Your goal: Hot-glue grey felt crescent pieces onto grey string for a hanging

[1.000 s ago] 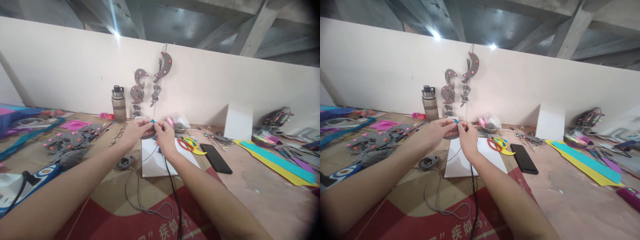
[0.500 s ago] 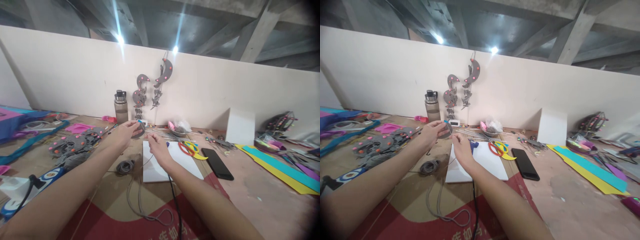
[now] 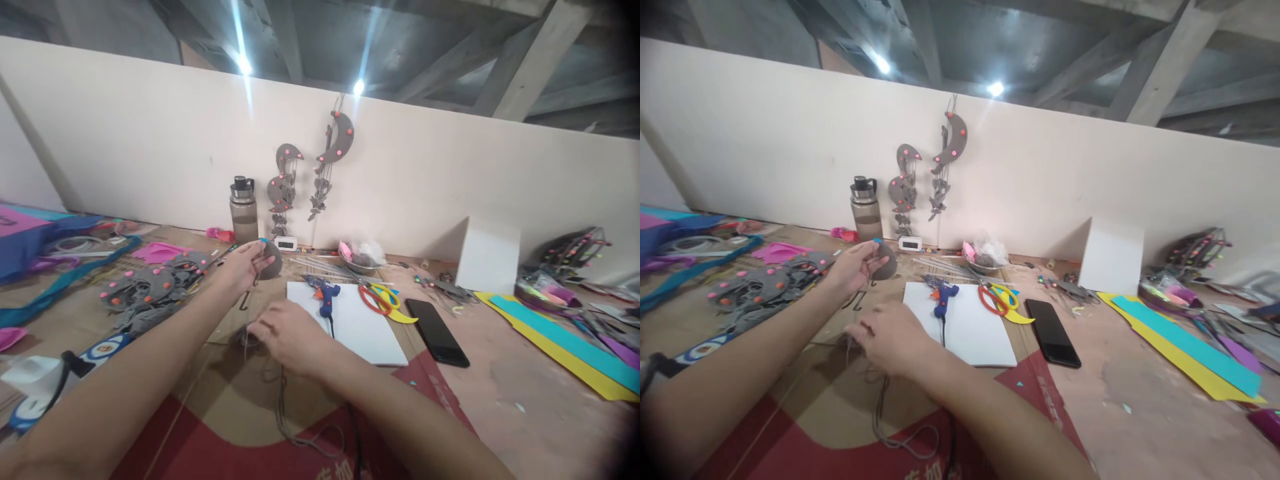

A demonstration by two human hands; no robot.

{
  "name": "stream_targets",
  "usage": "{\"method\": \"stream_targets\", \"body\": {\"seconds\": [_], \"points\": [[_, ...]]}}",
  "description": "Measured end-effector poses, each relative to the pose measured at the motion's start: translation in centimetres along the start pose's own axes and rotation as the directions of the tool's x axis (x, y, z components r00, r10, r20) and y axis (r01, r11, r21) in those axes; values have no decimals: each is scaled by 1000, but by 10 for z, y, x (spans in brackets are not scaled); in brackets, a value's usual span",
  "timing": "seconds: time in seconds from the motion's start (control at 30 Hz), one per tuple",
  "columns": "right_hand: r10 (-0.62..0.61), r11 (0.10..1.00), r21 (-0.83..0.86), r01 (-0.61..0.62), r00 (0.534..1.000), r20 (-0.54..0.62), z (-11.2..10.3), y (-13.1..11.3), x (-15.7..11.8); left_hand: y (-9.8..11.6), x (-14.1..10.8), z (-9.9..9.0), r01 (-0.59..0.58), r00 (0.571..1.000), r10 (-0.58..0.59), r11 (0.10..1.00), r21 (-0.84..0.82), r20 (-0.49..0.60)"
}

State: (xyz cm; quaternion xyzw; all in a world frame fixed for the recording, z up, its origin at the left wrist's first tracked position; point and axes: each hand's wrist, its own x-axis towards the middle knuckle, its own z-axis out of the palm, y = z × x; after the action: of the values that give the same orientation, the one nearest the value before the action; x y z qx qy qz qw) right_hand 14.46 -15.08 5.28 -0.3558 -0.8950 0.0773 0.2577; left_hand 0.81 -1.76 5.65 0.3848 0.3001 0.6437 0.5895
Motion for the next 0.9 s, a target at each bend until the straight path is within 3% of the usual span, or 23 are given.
{"method": "stream_targets", "body": {"seconds": [0.07,0.17,0.23,0.3,0.33,0.4,0.5,0.57,0.7,0.77,0.9], "points": [[112,993,68,-101,975,-192,-11,3,0,8,-5,8,-9,999,9,1000,-10,48],[322,941,254,-222,820,-474,-29,11,0,17,-16,22,-45,992,44,999,4,116],[419,897,374,-237,727,-544,-36,13,1,21,-24,30,-136,980,125,989,56,157],[479,847,495,-193,681,-554,-38,12,5,24,-34,35,-307,944,270,929,206,189],[506,812,563,-155,667,-546,-36,9,7,26,-39,37,-417,905,356,849,324,232],[563,704,707,-63,657,-502,-32,2,14,33,-48,37,-625,780,504,585,517,371],[627,553,833,-1,659,-415,-27,-9,23,44,-56,37,-785,590,559,227,577,583],[626,611,790,-58,645,-437,-29,-13,25,49,-57,36,-815,525,531,87,573,665],[516,846,463,-266,630,-581,-51,-11,24,51,-53,35,-815,496,424,-74,575,758],[470,883,343,-321,625,-624,-63,-7,24,50,-48,35,-822,495,386,-84,564,779],[429,890,200,-409,606,-670,-77,6,26,46,-39,32,-842,498,366,-10,539,786]]}}
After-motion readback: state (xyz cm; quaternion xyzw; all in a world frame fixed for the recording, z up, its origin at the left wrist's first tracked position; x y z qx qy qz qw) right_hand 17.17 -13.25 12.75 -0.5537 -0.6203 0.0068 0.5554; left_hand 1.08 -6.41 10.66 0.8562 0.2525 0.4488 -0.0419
